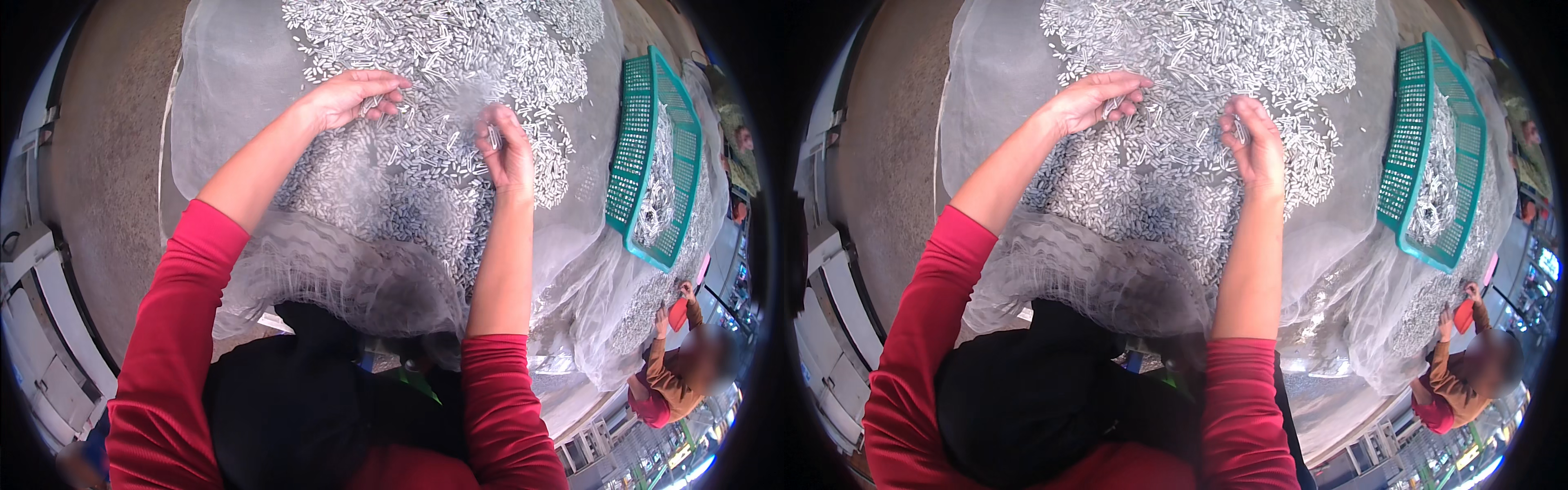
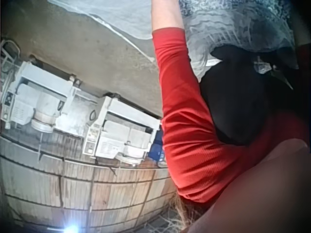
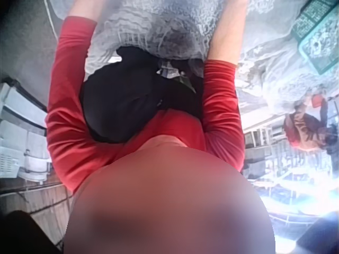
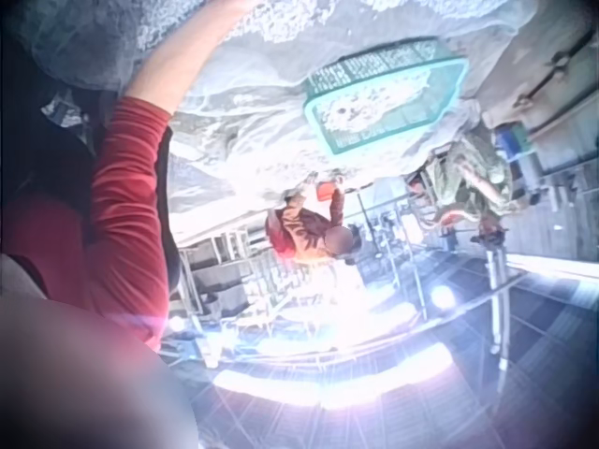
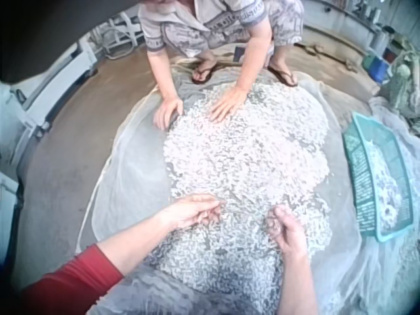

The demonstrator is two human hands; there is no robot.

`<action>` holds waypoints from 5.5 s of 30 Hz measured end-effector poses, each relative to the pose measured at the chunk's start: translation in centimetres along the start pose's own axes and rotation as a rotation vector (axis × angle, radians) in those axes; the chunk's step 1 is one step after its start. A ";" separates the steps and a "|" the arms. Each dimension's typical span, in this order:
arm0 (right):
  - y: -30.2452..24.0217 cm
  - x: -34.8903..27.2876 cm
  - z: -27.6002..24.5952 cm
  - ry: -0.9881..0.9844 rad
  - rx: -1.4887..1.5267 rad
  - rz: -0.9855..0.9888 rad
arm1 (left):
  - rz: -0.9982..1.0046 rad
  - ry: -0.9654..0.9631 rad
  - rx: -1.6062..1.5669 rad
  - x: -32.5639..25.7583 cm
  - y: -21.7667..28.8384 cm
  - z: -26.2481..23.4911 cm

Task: The person sorts small silver fish by hand on a large white sheet, picking them up and placing them into a green basket. The person works continuously, moving fish from the pile into the basket.

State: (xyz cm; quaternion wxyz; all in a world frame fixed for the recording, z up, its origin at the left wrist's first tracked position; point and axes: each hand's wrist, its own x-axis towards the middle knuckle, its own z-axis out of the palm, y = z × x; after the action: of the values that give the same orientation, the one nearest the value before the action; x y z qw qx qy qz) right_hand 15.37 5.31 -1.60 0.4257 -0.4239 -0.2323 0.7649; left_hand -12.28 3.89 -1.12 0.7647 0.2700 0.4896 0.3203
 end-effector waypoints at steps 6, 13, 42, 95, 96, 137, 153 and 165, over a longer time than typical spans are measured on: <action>1.0 0.3 3.8 0.269 -1.431 -0.032 | 0.146 0.181 0.706 1.2 -1.1 2.0; 1.6 -0.7 5.9 0.513 -1.745 0.243 | 0.542 0.264 1.312 3.0 -2.1 6.1; 1.2 -3.4 0.7 0.098 -0.147 0.020 | 0.292 -0.030 0.639 1.0 -1.5 3.9; 4.2 -2.5 4.9 -0.035 -1.046 -0.343 | 0.202 0.508 1.131 -1.8 -3.6 1.3; 3.8 -2.6 4.7 -0.008 -0.877 -0.239 | 0.233 0.510 1.235 -1.8 -3.8 1.7; 4.0 -4.7 2.2 0.203 -1.104 -0.424 | 0.137 -0.070 0.724 -2.1 -2.4 -0.4; 4.9 -4.3 2.3 0.204 -1.781 -0.474 | -0.063 -0.306 -0.193 -2.8 -0.7 2.1; 2.7 -5.4 1.1 -0.032 -0.258 0.177 | -0.035 -0.085 0.113 -2.5 -1.7 4.4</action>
State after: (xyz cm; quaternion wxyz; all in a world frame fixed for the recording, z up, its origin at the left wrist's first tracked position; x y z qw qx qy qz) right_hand 14.72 -0.69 -0.48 0.2948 -0.4818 -0.2970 0.7699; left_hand -8.66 0.51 0.72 0.7740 0.3175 0.4785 0.2669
